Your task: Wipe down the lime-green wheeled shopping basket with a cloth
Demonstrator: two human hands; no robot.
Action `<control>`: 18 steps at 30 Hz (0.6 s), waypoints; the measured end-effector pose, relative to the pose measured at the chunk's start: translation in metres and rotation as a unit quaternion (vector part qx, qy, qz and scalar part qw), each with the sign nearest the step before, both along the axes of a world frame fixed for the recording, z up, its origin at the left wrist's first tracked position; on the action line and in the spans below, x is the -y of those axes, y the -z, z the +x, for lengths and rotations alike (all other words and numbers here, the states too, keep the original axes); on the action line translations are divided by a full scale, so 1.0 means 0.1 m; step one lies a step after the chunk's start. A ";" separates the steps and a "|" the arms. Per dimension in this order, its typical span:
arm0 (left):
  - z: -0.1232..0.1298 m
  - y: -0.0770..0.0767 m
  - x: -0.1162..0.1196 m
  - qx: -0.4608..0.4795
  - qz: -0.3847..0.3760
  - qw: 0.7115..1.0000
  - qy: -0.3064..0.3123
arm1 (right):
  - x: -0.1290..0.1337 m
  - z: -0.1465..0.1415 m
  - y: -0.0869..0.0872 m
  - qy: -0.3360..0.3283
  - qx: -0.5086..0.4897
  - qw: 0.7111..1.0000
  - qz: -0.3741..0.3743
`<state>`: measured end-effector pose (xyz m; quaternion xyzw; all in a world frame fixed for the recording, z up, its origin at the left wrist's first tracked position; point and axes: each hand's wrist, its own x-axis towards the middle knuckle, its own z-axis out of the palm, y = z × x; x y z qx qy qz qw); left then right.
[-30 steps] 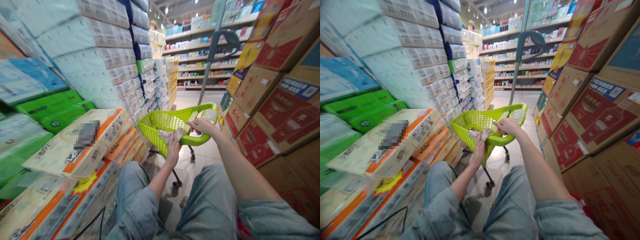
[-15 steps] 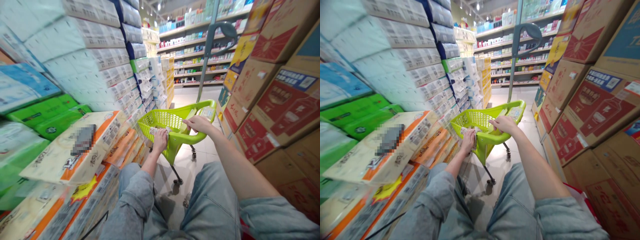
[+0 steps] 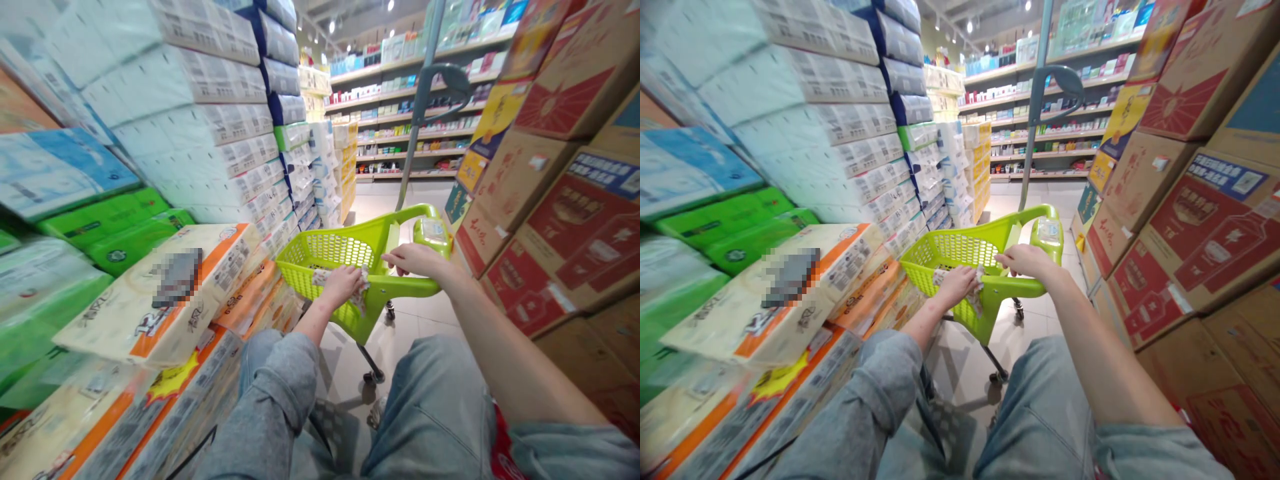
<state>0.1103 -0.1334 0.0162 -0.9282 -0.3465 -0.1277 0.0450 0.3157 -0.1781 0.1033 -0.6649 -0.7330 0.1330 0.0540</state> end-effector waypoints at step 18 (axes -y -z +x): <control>-0.24 0.33 -0.29 0.006 -0.012 0.997 -0.070 | 0.17 -0.21 0.15 0.074 0.114 0.989 0.065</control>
